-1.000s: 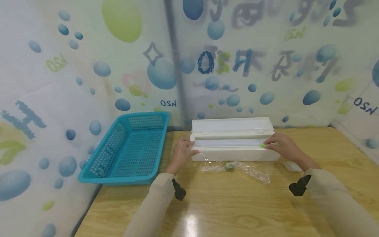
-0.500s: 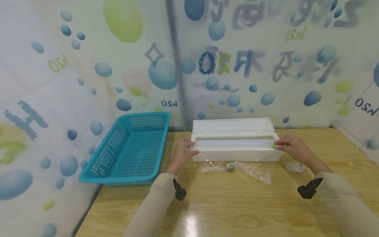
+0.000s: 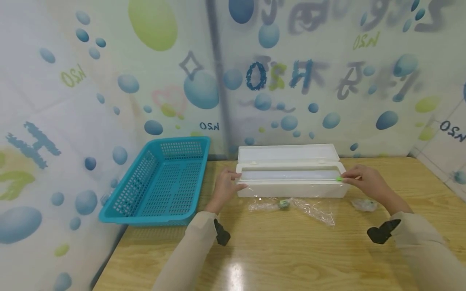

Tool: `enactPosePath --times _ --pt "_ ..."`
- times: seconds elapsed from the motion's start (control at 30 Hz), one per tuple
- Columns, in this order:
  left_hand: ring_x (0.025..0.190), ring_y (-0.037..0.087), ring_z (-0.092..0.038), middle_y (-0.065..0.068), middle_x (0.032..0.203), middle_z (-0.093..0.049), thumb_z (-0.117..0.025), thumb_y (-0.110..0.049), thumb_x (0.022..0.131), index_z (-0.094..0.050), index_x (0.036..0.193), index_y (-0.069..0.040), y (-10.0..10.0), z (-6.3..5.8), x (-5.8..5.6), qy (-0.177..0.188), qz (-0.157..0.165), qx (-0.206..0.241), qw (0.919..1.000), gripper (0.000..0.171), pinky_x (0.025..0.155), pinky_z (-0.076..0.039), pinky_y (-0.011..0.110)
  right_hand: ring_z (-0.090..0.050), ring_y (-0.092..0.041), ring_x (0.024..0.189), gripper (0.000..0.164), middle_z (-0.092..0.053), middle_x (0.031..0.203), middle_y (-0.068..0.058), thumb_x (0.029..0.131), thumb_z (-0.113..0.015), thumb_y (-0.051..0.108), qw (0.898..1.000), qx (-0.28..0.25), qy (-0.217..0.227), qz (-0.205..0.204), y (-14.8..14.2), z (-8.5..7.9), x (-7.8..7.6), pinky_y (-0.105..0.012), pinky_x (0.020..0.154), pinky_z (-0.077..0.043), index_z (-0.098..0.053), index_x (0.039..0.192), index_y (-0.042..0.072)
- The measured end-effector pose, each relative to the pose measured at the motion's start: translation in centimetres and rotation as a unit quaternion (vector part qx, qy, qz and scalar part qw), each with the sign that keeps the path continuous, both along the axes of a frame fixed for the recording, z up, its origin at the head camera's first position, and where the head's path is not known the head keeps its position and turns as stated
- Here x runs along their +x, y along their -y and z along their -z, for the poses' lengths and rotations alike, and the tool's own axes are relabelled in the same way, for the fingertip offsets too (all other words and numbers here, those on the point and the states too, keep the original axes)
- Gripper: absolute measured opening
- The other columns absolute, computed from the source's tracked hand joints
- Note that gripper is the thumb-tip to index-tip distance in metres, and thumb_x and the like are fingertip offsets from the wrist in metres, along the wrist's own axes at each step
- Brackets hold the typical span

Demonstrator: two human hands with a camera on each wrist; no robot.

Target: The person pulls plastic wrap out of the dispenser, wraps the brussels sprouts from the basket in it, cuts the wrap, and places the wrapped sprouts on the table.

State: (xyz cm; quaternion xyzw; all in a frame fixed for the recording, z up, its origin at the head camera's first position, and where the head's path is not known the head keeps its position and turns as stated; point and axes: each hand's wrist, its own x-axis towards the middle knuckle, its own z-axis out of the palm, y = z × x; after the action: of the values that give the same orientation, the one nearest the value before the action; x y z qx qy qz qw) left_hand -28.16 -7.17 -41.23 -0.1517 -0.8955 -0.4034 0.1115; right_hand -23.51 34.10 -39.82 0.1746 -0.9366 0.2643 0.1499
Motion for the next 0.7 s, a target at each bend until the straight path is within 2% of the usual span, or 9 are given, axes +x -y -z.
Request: enactPosePath --times 0.27,0.5,0.6,0.7 --pt "0.092 0.032 -0.057 0.014 0.1 -0.056 -0.08 -0.01 0.069 -0.065 0.102 0.007 -0.3 0.0 0.1 -0.004 0.001 0.008 1.0 0.04 0.075 -0.05 0.035 -0.052 -0.007 0.075 0.013 -0.058 0.082 -0.006 0.084 -0.066 0.007 1.0 -0.01 0.011 0.009 -0.4 0.1 0.2 -0.024 0.062 -0.05 -0.069 0.093 -0.002" --pt "0.091 0.03 -0.058 0.014 0.101 -0.057 -0.079 -0.011 0.069 -0.066 0.102 0.006 0.1 0.0 0.2 -0.009 0.001 0.003 1.0 0.04 0.074 -0.051 0.033 -0.05 0.006 0.077 0.013 -0.065 0.087 -0.014 0.083 -0.067 0.007 1.0 -0.016 -0.003 0.013 -1.1 0.5 0.1 -0.022 0.062 -0.05 -0.07 0.092 -0.002" --pt "0.089 0.029 -0.058 0.014 0.099 -0.057 -0.08 -0.009 0.068 -0.066 0.101 0.007 0.2 0.0 0.1 -0.013 -0.005 0.005 0.9999 0.039 0.073 -0.051 0.033 -0.053 0.004 0.078 0.015 -0.066 0.09 -0.016 0.083 -0.067 0.01 1.0 -0.019 0.003 0.009 -1.2 0.6 0.0 -0.023 0.064 -0.049 -0.07 0.094 -0.001" --pt "0.09 0.029 -0.058 0.014 0.099 -0.056 -0.08 -0.01 0.069 -0.066 0.102 0.007 0.2 0.0 0.2 -0.012 0.001 0.005 0.9999 0.039 0.073 -0.05 0.033 -0.058 -0.006 0.079 0.016 -0.065 0.092 -0.017 0.083 -0.067 0.011 1.0 -0.02 0.012 0.02 -1.2 0.4 0.2 -0.028 0.065 -0.051 -0.07 0.094 -0.001"
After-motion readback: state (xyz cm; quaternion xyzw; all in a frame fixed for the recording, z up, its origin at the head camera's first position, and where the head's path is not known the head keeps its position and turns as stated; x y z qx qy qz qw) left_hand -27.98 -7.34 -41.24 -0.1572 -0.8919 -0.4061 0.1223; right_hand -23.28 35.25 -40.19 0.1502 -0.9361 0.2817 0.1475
